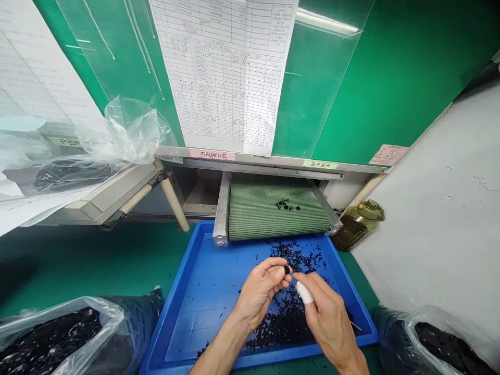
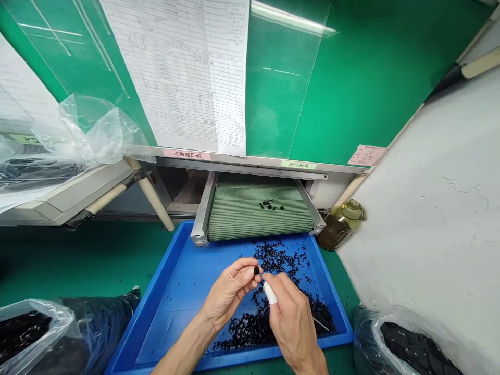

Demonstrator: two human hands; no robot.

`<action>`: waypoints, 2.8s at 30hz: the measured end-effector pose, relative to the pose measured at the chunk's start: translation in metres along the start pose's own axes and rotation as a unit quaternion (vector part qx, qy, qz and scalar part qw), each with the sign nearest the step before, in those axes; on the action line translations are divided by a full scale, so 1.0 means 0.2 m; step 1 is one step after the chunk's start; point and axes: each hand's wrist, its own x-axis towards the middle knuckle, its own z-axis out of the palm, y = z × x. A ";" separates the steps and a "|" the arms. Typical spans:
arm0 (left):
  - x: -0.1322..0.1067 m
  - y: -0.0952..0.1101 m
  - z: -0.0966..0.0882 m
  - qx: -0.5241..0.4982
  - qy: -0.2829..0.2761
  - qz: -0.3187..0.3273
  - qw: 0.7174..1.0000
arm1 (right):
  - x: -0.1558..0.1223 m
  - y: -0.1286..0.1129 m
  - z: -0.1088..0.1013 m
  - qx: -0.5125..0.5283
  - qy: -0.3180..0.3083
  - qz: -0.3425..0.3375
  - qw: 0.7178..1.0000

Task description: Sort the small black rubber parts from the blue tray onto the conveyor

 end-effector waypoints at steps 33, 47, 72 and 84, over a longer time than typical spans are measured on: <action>-0.06 0.03 0.00 0.170 0.020 0.036 0.985 | 0.01 -0.07 0.00 -0.219 -0.009 -0.086 0.972; 0.10 -0.16 -0.12 0.095 0.138 0.072 0.983 | 0.01 -0.02 0.30 -0.003 0.039 0.158 0.987; 0.36 -0.10 -0.29 -0.065 0.093 0.005 0.993 | 0.83 0.62 0.15 -0.069 -0.028 0.159 0.984; 0.30 -0.11 -0.25 -0.017 -0.020 0.016 1.000 | 0.27 0.16 0.32 0.045 -0.104 0.080 0.990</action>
